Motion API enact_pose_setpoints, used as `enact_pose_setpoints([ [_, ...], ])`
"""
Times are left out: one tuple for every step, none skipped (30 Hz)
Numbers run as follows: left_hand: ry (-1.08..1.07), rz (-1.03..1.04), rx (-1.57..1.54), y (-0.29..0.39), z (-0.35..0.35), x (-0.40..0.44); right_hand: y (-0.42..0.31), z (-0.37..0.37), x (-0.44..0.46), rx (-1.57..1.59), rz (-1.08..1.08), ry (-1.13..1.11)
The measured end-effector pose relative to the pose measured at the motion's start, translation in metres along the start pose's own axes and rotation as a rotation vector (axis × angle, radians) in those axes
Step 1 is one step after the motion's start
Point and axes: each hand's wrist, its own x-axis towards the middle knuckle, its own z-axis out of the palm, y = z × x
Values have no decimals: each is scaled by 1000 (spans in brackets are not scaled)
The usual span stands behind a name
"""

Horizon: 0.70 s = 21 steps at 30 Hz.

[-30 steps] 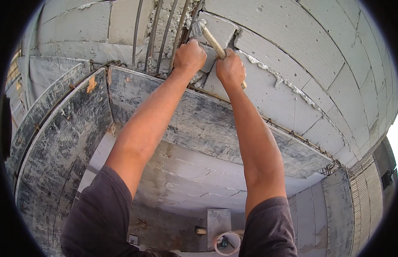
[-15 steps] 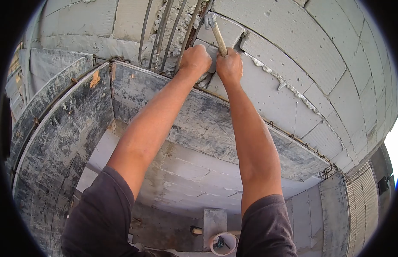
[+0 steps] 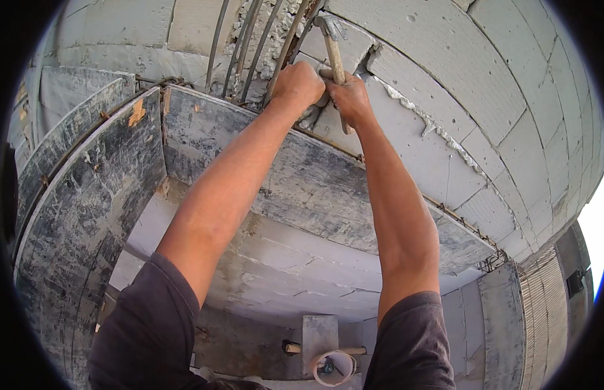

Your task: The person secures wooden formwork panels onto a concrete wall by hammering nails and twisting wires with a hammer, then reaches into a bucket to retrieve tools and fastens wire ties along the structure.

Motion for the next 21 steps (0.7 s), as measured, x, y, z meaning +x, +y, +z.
enact_pose_setpoints([
  [-3, -4, -7, 2, -3, -2, -1, 0, 1, 7, -7, -5],
  [-5, -8, -11, 2, -4, -3, -2, 1, 1, 16, -14, -10],
  [-6, -3, -3, 2, -6, -3, -4, 1, 1, 19, -15, -8],
  [-8, 1, 4, 3, -7, -4, -5, 1, 1, 21, -13, -7],
  [-12, 4, 12, 3, -6, -4, -5, 1, -1, 23, -10, -6],
  [-17, 2, -2, 3, -6, -5, -4, 1, -2, 34, -11, 7],
  [-21, -2, -14, 3, -6, -5, -5, 3, -3, 47, -11, 18],
  [-23, -5, -25, 2, -6, -4, -4, 5, -2, 61, -14, 27],
  [-17, -15, -24, 2, -6, -4, -2, 7, -3, 50, -41, 43],
  [-11, -22, -24, 3, -7, -4, 1, 9, -3, 38, -70, 61],
  [-5, -27, -27, 5, -7, -4, 4, 10, -4, 24, -99, 80],
  [-11, -30, -30, 6, -7, -4, 7, 12, -5, 15, -97, 122],
  [-16, -31, -31, 7, -8, -4, 10, 17, -5, 7, -95, 165],
  [-21, -35, -32, 6, -10, -5, 4, 22, -10, 1, -93, 207],
  [-19, -36, -36, 6, -12, -5, -2, 23, -15, -18, -119, 215],
  [-21, -36, -42, 6, -12, -5, -8, 20, -20, -40, -142, 224],
  [-25, -38, -52, 8, -12, -7, -14, 18, -25, -65, -164, 232],
  [-41, -36, -44, 9, -14, -8, -12, 14, -24, -99, -169, 176],
  [-57, -36, -35, 9, -16, -10, -8, 8, -22, -131, -173, 118],
  [-72, -35, -24, 9, -17, -9, -7, 4, -21, -161, -178, 61],
  [-63, -23, -1, 7, -15, -8, -7, -1, -20, -195, -197, 46],
])
